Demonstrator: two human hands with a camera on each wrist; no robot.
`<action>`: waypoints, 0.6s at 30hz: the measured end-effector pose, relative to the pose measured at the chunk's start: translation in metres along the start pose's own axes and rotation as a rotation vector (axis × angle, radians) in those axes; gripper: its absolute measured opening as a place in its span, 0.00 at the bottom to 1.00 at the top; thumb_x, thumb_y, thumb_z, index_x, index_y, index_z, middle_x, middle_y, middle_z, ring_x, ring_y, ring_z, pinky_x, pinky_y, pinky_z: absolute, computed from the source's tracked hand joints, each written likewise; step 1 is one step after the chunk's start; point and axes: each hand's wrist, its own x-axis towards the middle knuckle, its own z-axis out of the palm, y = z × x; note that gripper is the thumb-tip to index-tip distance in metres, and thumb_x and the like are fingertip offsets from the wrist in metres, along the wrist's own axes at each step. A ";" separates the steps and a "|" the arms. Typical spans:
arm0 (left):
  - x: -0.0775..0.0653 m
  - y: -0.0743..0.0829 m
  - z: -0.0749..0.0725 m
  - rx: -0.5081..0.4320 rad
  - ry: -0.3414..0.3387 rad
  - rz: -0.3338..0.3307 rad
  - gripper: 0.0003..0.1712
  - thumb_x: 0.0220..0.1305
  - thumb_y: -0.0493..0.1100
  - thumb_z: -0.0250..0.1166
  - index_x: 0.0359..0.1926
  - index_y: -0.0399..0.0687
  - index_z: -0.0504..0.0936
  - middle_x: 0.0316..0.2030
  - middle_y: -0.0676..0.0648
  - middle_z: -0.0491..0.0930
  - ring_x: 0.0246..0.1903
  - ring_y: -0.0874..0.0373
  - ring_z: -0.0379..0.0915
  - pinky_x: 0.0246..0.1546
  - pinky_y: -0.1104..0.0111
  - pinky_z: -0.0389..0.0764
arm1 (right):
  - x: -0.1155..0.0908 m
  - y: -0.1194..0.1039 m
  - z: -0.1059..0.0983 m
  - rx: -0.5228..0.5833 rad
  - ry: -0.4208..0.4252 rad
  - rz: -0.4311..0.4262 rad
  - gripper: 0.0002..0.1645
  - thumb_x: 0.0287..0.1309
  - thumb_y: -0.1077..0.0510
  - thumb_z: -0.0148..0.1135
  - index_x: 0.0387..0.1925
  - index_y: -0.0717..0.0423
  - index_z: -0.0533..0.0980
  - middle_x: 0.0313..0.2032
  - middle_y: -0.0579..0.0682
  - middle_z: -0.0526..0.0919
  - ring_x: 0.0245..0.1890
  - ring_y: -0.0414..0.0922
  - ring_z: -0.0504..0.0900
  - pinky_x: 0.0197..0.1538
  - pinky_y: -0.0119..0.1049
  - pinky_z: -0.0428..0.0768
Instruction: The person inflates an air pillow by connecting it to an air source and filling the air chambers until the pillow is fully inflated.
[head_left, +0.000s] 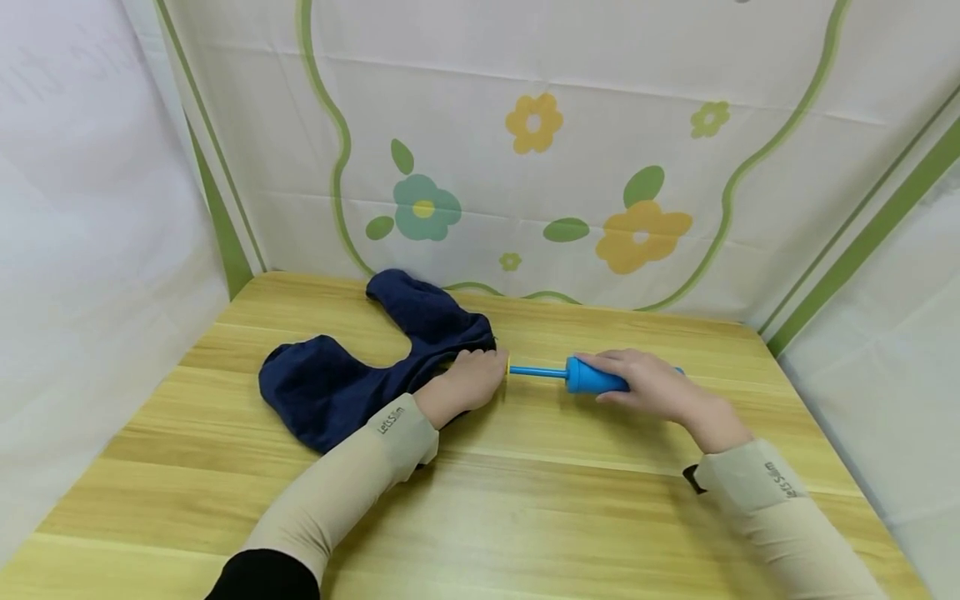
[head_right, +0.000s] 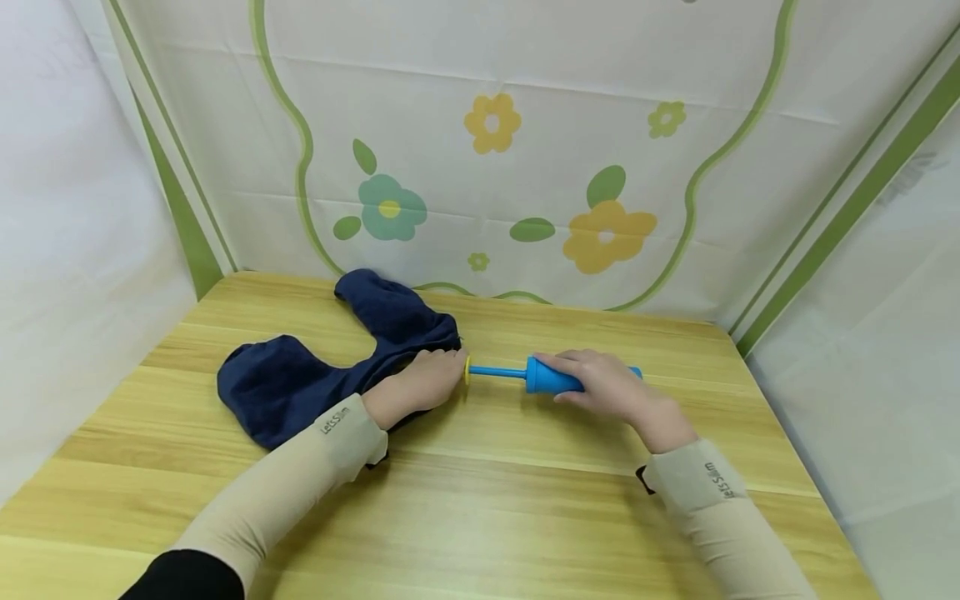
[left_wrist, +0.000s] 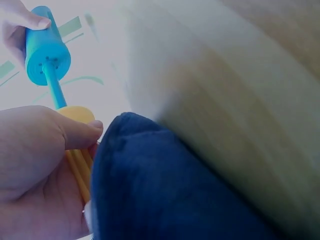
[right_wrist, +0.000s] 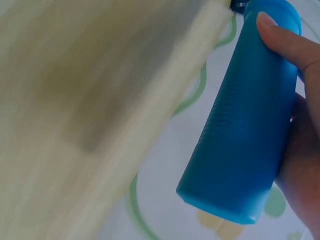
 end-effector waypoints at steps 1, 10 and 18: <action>0.000 0.001 0.000 0.005 -0.001 -0.006 0.08 0.81 0.36 0.49 0.54 0.43 0.72 0.44 0.46 0.77 0.37 0.52 0.70 0.42 0.61 0.69 | 0.002 -0.003 0.001 -0.005 0.003 -0.010 0.42 0.60 0.58 0.75 0.73 0.57 0.69 0.59 0.62 0.81 0.57 0.62 0.80 0.57 0.59 0.77; -0.001 0.009 -0.002 0.078 0.023 -0.062 0.10 0.81 0.37 0.51 0.57 0.43 0.72 0.50 0.45 0.76 0.40 0.51 0.69 0.45 0.60 0.69 | 0.033 -0.031 0.016 -0.046 0.051 -0.075 0.43 0.60 0.56 0.75 0.73 0.61 0.67 0.59 0.66 0.80 0.57 0.63 0.80 0.58 0.59 0.77; -0.002 0.013 0.002 0.078 0.026 -0.084 0.19 0.82 0.39 0.50 0.68 0.41 0.68 0.59 0.43 0.76 0.51 0.47 0.73 0.53 0.56 0.72 | 0.055 -0.051 0.024 -0.057 0.034 -0.070 0.43 0.63 0.56 0.73 0.75 0.59 0.66 0.60 0.65 0.78 0.59 0.63 0.79 0.61 0.60 0.74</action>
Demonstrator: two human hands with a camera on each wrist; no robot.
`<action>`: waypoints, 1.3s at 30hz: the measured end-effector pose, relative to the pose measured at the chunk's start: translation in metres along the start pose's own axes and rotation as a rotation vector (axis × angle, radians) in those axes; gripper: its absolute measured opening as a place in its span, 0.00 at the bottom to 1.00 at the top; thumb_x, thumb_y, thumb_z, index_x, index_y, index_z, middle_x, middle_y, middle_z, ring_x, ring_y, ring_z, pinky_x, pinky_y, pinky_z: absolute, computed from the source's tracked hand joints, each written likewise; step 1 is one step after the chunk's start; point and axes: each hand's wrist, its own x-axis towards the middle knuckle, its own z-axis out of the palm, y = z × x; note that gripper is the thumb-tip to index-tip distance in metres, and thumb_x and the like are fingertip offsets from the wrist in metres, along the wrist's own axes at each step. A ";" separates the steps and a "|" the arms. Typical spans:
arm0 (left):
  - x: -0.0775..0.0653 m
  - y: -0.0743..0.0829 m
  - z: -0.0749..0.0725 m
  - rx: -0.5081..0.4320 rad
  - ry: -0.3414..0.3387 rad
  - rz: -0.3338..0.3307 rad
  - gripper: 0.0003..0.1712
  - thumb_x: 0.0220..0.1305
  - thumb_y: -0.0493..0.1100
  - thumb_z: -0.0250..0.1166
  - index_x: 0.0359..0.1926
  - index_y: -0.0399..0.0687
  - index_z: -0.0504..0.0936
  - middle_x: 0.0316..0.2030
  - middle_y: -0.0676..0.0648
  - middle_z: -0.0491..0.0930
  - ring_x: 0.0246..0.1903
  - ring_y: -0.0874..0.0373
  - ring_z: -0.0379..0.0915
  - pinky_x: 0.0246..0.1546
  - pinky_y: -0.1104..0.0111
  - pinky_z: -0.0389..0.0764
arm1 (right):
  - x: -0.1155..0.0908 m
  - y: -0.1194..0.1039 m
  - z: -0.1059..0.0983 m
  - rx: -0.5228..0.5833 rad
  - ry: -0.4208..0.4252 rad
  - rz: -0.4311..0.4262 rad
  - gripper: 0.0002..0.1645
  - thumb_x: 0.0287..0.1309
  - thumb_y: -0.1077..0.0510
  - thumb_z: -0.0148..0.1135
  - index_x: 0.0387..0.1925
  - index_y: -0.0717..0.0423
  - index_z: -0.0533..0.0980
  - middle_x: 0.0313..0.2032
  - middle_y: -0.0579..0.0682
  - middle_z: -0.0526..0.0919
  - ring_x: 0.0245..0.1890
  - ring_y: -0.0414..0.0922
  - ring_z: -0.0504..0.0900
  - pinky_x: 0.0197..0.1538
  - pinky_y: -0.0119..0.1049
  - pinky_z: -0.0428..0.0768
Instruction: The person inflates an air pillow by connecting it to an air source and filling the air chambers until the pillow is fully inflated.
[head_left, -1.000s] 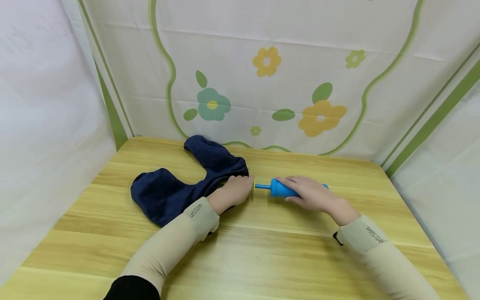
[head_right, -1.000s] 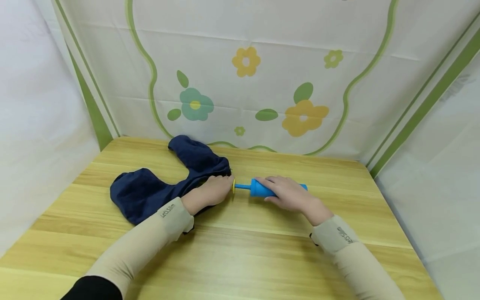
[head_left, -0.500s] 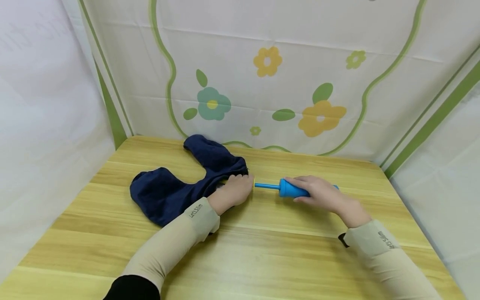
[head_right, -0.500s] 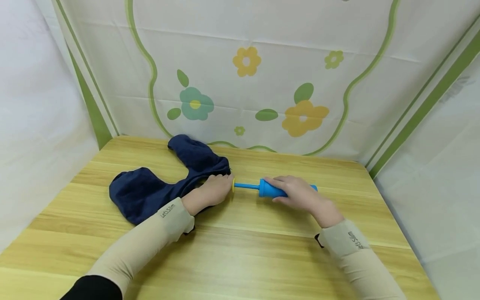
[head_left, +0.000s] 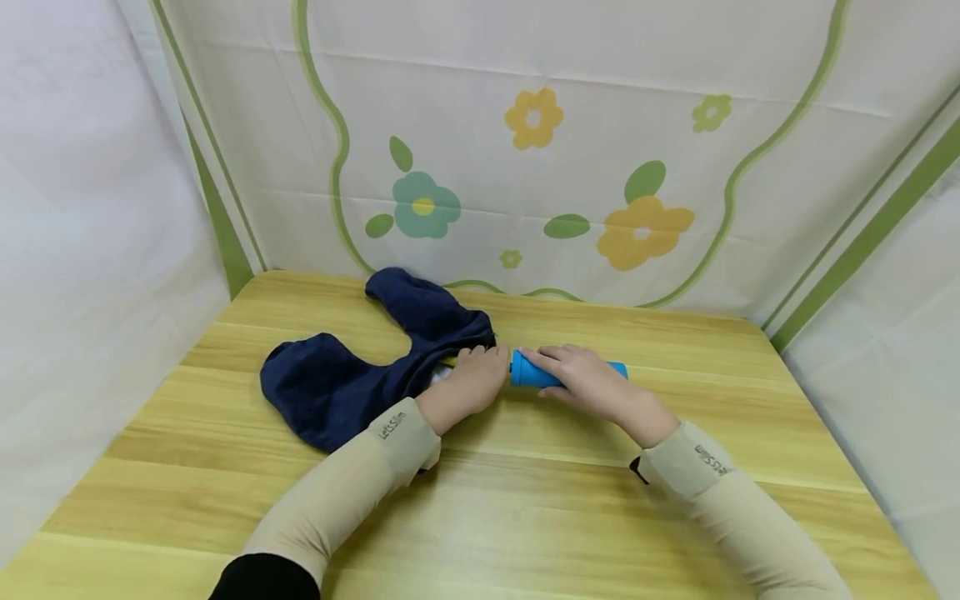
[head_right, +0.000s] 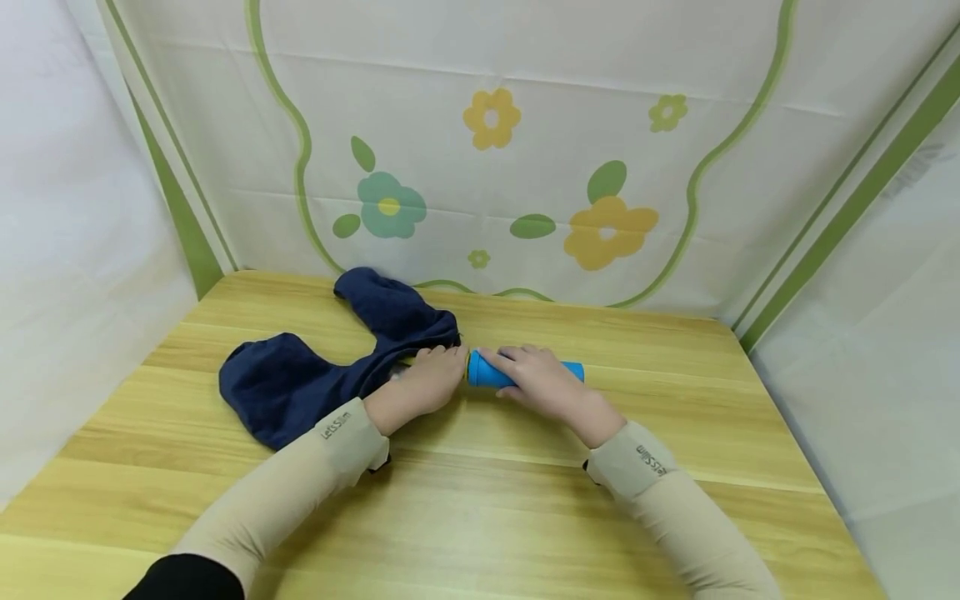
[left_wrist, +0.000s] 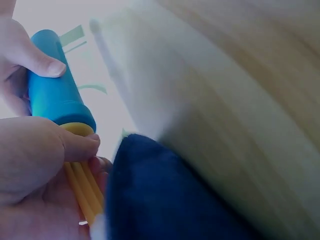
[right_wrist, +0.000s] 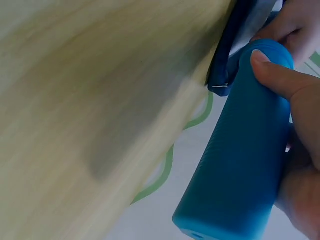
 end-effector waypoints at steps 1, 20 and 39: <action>-0.001 0.000 0.000 -0.006 0.002 -0.004 0.19 0.82 0.39 0.49 0.68 0.41 0.67 0.59 0.43 0.75 0.52 0.48 0.72 0.53 0.56 0.72 | 0.001 -0.001 0.001 0.001 -0.001 0.002 0.43 0.63 0.56 0.73 0.75 0.59 0.66 0.60 0.65 0.78 0.59 0.63 0.79 0.61 0.60 0.74; -0.009 -0.011 0.008 -0.026 0.046 0.104 0.04 0.82 0.35 0.46 0.45 0.45 0.66 0.35 0.49 0.67 0.32 0.53 0.60 0.37 0.63 0.60 | -0.062 0.042 -0.009 0.121 -0.022 0.056 0.44 0.60 0.58 0.75 0.75 0.57 0.67 0.61 0.61 0.80 0.59 0.61 0.79 0.59 0.59 0.76; -0.002 -0.003 0.001 -0.037 0.001 0.009 0.07 0.81 0.37 0.50 0.55 0.42 0.71 0.46 0.45 0.75 0.38 0.50 0.67 0.43 0.61 0.70 | -0.012 0.014 -0.001 -0.040 0.012 -0.019 0.43 0.61 0.55 0.74 0.74 0.59 0.68 0.59 0.65 0.80 0.56 0.62 0.81 0.58 0.60 0.76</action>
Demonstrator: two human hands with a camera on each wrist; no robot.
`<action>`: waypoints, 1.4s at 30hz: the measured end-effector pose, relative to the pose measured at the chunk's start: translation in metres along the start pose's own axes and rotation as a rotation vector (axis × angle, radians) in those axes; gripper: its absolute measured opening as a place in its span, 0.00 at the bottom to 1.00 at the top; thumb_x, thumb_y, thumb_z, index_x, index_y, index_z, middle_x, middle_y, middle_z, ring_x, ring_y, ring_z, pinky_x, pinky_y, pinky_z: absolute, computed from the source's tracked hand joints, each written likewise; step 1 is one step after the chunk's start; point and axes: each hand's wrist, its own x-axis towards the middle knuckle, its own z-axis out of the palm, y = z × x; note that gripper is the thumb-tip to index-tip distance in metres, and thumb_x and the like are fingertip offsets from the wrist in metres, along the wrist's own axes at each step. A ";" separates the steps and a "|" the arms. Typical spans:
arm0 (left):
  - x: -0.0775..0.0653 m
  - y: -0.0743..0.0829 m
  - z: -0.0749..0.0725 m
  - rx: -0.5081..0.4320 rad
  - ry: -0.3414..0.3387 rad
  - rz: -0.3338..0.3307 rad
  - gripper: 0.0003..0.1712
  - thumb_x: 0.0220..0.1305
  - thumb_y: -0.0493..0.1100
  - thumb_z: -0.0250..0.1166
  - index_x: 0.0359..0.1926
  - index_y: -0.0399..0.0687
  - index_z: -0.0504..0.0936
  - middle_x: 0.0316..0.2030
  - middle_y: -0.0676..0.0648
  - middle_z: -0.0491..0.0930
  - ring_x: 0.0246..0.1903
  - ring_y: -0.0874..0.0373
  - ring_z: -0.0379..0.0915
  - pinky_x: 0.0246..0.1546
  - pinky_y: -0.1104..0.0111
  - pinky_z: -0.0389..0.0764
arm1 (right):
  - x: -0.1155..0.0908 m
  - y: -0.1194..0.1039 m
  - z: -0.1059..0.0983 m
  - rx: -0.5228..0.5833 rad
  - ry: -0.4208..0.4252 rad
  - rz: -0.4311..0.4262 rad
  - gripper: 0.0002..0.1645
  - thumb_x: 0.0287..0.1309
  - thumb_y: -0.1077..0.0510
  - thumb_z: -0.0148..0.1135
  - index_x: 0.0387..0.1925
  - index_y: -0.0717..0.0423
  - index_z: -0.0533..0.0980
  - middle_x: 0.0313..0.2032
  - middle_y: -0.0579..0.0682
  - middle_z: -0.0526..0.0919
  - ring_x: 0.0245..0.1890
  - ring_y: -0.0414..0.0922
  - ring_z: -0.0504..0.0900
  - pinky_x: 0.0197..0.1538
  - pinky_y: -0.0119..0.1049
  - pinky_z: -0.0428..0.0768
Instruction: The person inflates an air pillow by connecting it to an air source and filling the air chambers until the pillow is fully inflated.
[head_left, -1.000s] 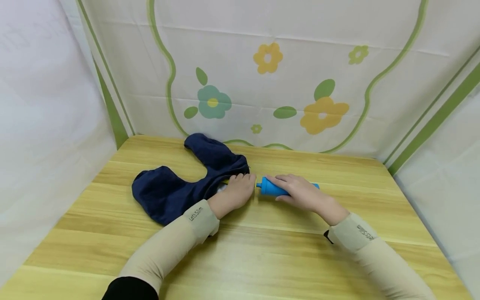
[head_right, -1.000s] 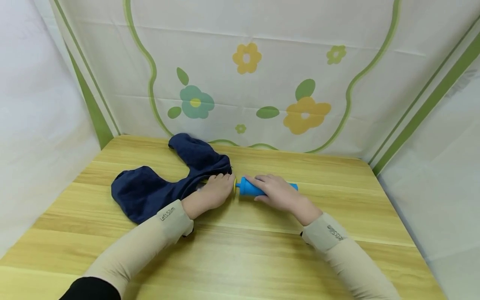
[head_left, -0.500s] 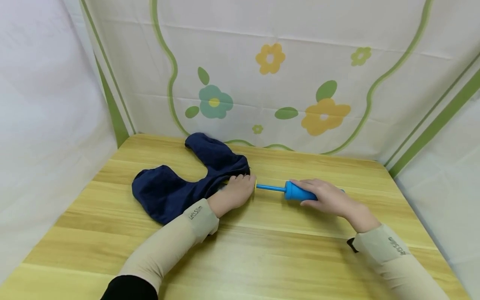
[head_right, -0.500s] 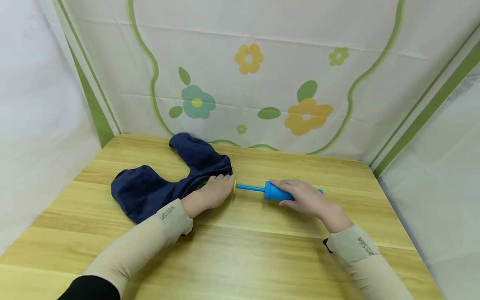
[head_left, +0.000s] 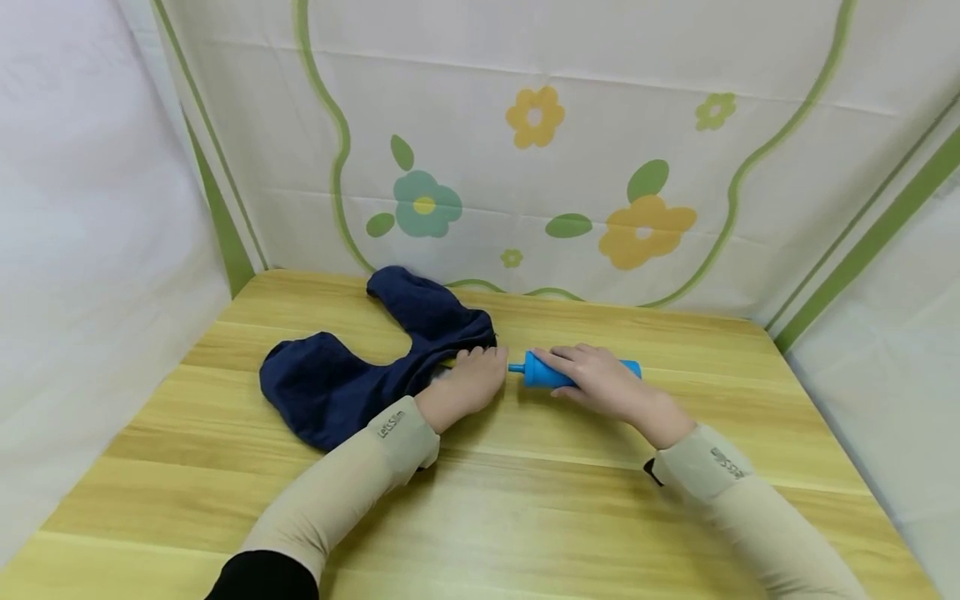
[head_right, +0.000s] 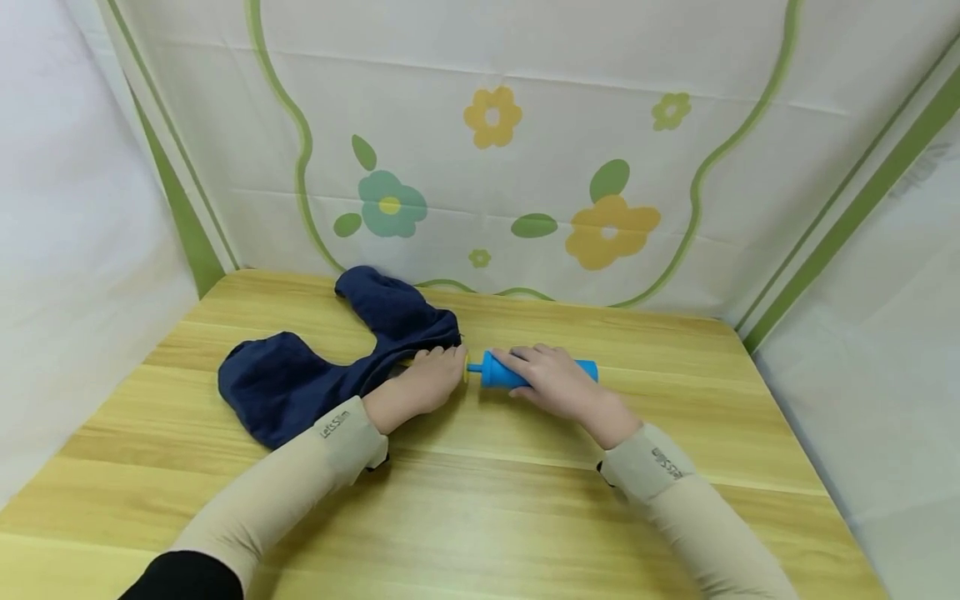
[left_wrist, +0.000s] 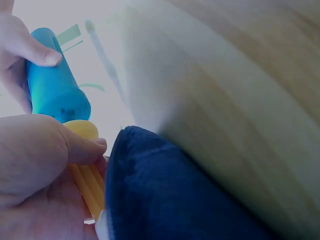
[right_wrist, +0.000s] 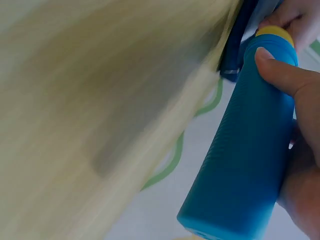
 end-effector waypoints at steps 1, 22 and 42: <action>0.001 0.000 0.000 0.000 -0.004 0.001 0.09 0.82 0.38 0.50 0.57 0.42 0.70 0.47 0.44 0.75 0.39 0.50 0.68 0.45 0.60 0.70 | 0.004 -0.002 0.001 -0.007 0.000 -0.005 0.43 0.61 0.55 0.74 0.74 0.59 0.68 0.59 0.65 0.80 0.56 0.62 0.81 0.58 0.59 0.76; -0.001 -0.008 -0.001 -0.102 -0.051 0.031 0.05 0.83 0.36 0.44 0.48 0.45 0.67 0.37 0.48 0.70 0.34 0.51 0.62 0.39 0.62 0.62 | -0.040 0.027 -0.015 0.013 0.004 0.064 0.45 0.58 0.58 0.77 0.74 0.52 0.68 0.61 0.62 0.80 0.59 0.62 0.79 0.58 0.63 0.75; 0.005 -0.007 0.002 -0.114 -0.066 -0.001 0.07 0.82 0.34 0.47 0.51 0.45 0.71 0.39 0.48 0.74 0.35 0.51 0.65 0.40 0.61 0.63 | -0.048 0.030 -0.015 -0.013 0.030 0.010 0.43 0.57 0.59 0.77 0.72 0.61 0.69 0.58 0.64 0.81 0.56 0.63 0.81 0.55 0.62 0.77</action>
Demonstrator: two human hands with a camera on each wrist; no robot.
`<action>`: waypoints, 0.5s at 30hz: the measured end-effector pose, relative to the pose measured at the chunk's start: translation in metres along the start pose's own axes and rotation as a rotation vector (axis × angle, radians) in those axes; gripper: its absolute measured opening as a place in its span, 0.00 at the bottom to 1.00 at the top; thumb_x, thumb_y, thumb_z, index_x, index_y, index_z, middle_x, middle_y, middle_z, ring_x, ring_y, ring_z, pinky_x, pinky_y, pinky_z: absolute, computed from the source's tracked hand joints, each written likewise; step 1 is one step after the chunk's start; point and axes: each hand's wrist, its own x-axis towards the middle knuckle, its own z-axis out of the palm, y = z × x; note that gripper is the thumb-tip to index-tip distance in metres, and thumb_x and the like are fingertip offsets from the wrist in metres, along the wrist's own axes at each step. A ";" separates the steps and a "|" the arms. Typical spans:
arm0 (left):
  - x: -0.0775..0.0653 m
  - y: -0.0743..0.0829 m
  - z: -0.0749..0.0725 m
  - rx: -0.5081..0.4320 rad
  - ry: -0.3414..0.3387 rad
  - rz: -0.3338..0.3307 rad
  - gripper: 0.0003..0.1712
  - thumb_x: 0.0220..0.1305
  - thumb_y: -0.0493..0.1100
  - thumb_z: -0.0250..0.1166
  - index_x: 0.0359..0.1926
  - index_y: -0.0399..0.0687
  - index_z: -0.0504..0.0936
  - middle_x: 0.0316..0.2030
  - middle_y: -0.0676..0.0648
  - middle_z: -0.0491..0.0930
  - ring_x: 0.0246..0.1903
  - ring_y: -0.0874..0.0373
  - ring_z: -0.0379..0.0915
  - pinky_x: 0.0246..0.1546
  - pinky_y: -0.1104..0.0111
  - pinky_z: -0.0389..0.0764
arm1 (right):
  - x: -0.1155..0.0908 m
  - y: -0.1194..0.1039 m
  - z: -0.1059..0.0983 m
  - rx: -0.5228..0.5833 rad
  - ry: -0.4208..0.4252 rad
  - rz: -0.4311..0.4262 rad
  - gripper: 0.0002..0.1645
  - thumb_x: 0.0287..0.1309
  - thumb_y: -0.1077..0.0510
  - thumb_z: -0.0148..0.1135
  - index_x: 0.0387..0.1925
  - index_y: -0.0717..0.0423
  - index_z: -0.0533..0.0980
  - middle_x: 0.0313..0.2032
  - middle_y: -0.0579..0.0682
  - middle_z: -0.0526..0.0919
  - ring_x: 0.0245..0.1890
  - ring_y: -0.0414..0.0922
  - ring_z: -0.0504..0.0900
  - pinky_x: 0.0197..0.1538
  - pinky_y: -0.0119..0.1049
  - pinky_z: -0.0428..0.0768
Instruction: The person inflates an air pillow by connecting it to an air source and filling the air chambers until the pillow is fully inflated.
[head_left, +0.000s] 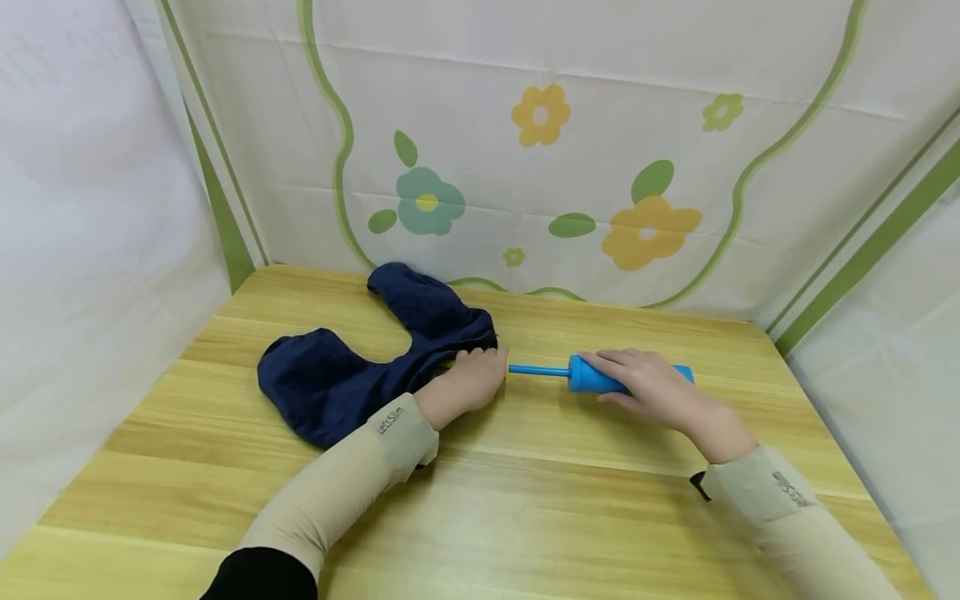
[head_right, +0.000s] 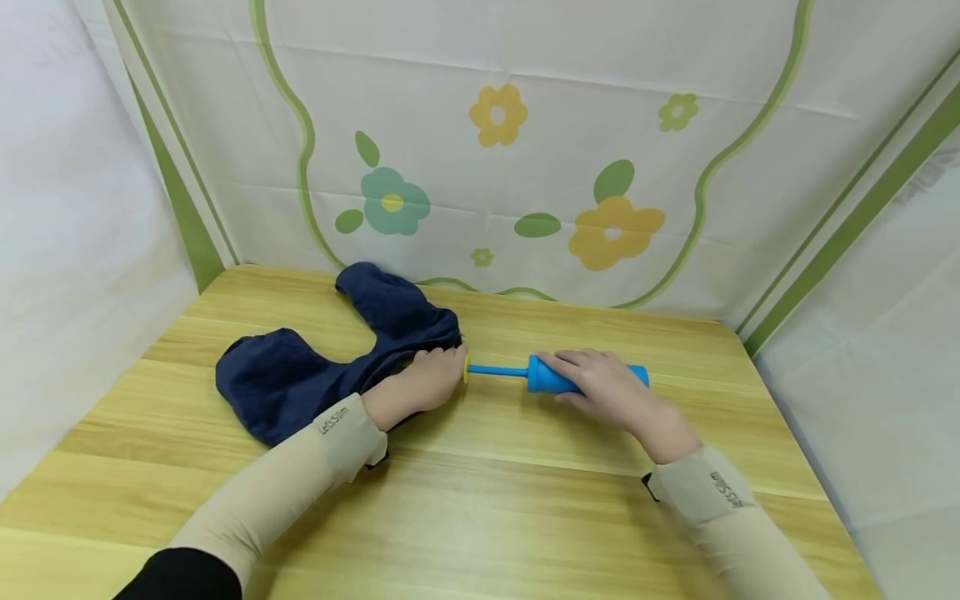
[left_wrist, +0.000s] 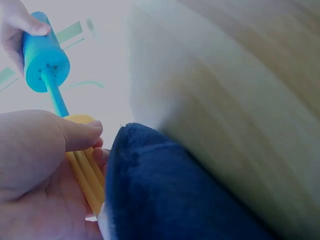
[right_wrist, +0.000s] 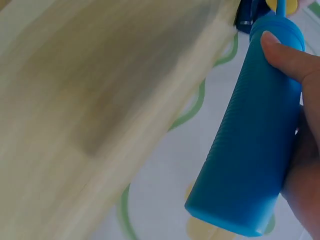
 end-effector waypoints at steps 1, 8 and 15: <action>0.000 0.000 0.000 -0.003 0.000 -0.001 0.07 0.82 0.34 0.47 0.51 0.44 0.71 0.39 0.48 0.74 0.36 0.51 0.65 0.41 0.61 0.64 | 0.004 -0.003 0.002 -0.006 -0.005 0.003 0.43 0.58 0.58 0.76 0.72 0.60 0.69 0.58 0.64 0.81 0.56 0.63 0.81 0.56 0.62 0.77; 0.000 0.002 -0.002 -0.024 -0.011 -0.007 0.12 0.83 0.34 0.43 0.57 0.44 0.70 0.50 0.46 0.77 0.42 0.50 0.69 0.48 0.60 0.68 | 0.037 -0.025 0.016 -0.024 -0.013 -0.009 0.43 0.60 0.55 0.75 0.72 0.60 0.69 0.58 0.63 0.81 0.55 0.62 0.81 0.56 0.61 0.77; -0.001 0.004 -0.002 -0.003 -0.035 0.005 0.23 0.85 0.38 0.41 0.74 0.40 0.62 0.68 0.43 0.71 0.61 0.47 0.71 0.64 0.56 0.68 | 0.059 -0.042 0.019 -0.010 -0.064 -0.039 0.44 0.62 0.53 0.74 0.74 0.61 0.67 0.59 0.63 0.80 0.57 0.60 0.80 0.56 0.59 0.78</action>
